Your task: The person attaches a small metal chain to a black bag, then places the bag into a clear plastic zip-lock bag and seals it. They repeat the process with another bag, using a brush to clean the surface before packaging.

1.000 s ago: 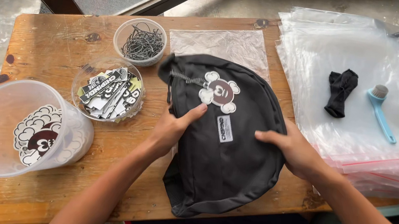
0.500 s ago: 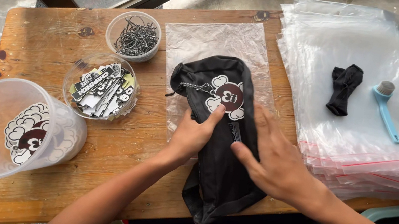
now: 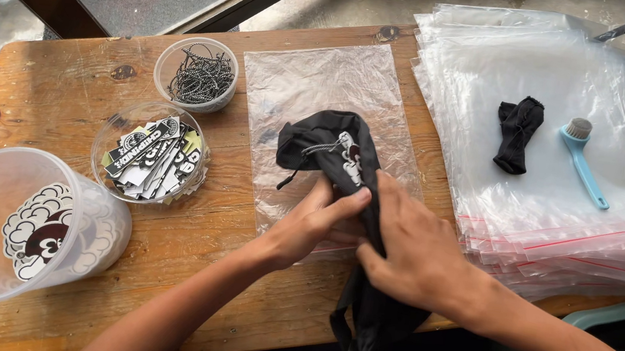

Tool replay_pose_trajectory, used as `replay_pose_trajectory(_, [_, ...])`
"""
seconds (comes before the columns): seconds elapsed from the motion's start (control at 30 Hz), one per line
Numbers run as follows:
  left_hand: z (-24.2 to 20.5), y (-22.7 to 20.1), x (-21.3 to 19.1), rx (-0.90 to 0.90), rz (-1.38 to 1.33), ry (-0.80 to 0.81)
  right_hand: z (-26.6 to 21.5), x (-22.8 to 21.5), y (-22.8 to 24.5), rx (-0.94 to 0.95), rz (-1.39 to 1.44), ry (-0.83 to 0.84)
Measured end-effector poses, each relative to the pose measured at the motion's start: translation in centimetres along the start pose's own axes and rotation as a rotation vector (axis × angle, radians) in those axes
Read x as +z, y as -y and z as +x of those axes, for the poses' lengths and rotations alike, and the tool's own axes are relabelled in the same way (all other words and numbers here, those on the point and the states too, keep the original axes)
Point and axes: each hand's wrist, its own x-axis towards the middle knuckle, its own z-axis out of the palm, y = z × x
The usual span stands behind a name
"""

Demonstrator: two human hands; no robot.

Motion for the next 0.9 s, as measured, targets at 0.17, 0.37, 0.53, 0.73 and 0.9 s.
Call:
replay_pose_trajectory(0.17, [-0.5, 1.3, -4.4, 0.370, 0.599, 0.095, -0.3, -2.1, -1.7, 0.038, 0.262, -0.029])
replay_pose_trajectory(0.37, [-0.5, 4.3, -8.5, 0.788, 1.458, 0.054, -2.0, -4.0, -3.0, 0.350, 0.408, 0.108])
replay_pose_trajectory(0.53, [0.0, 5.2, -8.3, 0.806, 1.556, 0.104, -3.1, -4.5, -3.1, 0.427, 0.422, 0.113])
replay_pose_trajectory(0.73, [0.0, 5.3, -7.4, 0.712, 1.651, 0.092, -4.9, -4.7, -3.7, 0.388, 0.416, 0.100])
replay_pose_trajectory(0.9, [0.8, 5.9, -6.9, 0.759, 1.611, 0.062, -6.7, -5.5, -3.8, 0.309, 0.436, 0.064])
